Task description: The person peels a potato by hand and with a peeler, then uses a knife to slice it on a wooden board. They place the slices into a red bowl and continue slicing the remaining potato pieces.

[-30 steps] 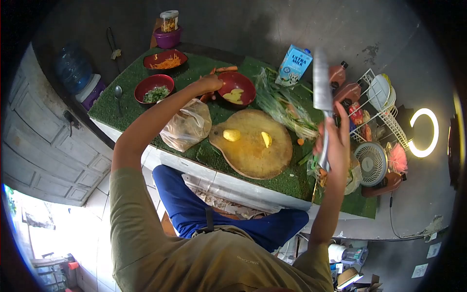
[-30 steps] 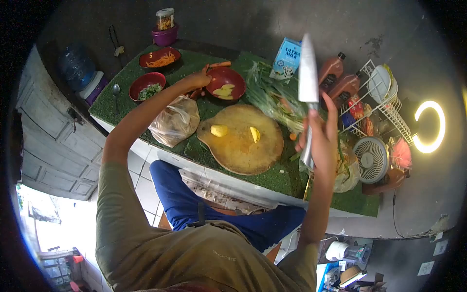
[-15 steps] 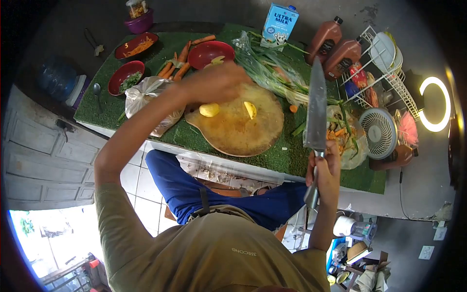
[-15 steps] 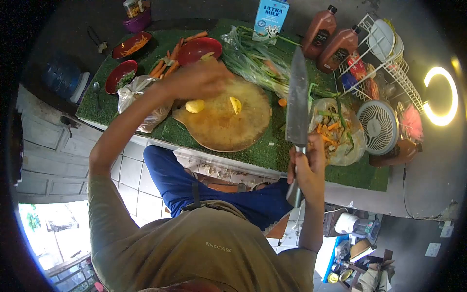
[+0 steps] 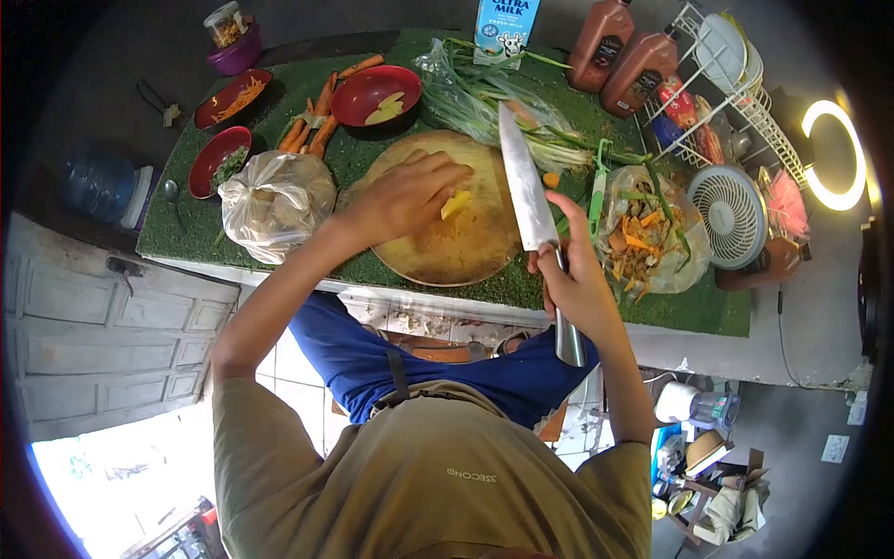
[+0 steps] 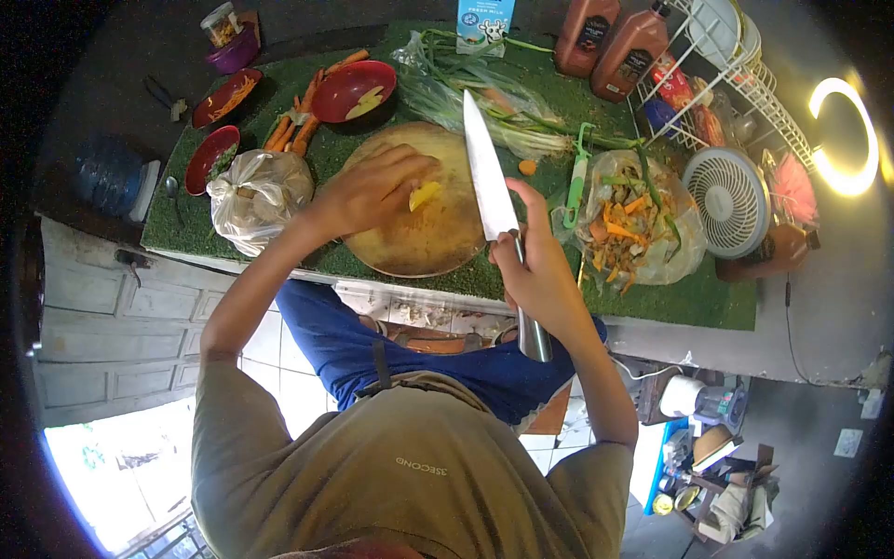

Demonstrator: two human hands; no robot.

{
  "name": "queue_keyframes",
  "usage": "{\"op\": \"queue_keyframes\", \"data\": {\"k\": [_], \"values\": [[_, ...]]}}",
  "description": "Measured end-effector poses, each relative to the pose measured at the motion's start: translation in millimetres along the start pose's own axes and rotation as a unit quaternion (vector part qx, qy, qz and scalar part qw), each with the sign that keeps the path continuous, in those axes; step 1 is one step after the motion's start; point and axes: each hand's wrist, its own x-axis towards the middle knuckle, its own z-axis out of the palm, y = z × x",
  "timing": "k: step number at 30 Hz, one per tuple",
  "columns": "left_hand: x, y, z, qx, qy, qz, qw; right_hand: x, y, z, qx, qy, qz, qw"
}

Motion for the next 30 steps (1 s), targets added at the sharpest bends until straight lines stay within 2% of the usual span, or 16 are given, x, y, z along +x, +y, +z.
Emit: {"op": "queue_keyframes", "data": {"k": [2, 5, 6, 9, 12, 15, 19, 21, 30], "values": [[-4, -11, 2, -0.015, -0.042, 0.040, 0.998, 6, 0, 6, -0.008, -0.007, 0.019, 1.000], [-2, -15, 9, -0.029, -0.057, 0.075, 0.995, 13, 5, 15, -0.049, 0.010, -0.025, 0.998], [-1, -14, 9, -0.033, -0.054, 0.081, 0.995, 15, 7, 17, -0.073, 0.022, -0.070, 0.995], [-6, -1, 17, -0.033, -0.026, 0.009, 0.999, 10, -2, 19, -0.069, -0.001, 0.004, 0.998], [-15, 9, 27, -0.012, 0.055, -0.051, 0.997, 10, -2, 25, -0.057, -0.013, 0.019, 0.998], [-24, 7, 29, -0.002, 0.114, -0.052, 0.992, 11, -6, 30, -0.065, -0.019, 0.027, 0.997], [-34, 9, 28, -0.009, 0.140, -0.051, 0.989, 14, -12, 37, -0.075, -0.026, 0.013, 0.997], [-37, 7, 28, -0.012, 0.152, -0.030, 0.988, 15, -15, 42, -0.100, -0.019, -0.010, 0.995], [-44, 19, 42, -0.016, 0.194, -0.070, 0.978, 20, -2, 64, -0.232, 0.045, -0.181, 0.955]]}}
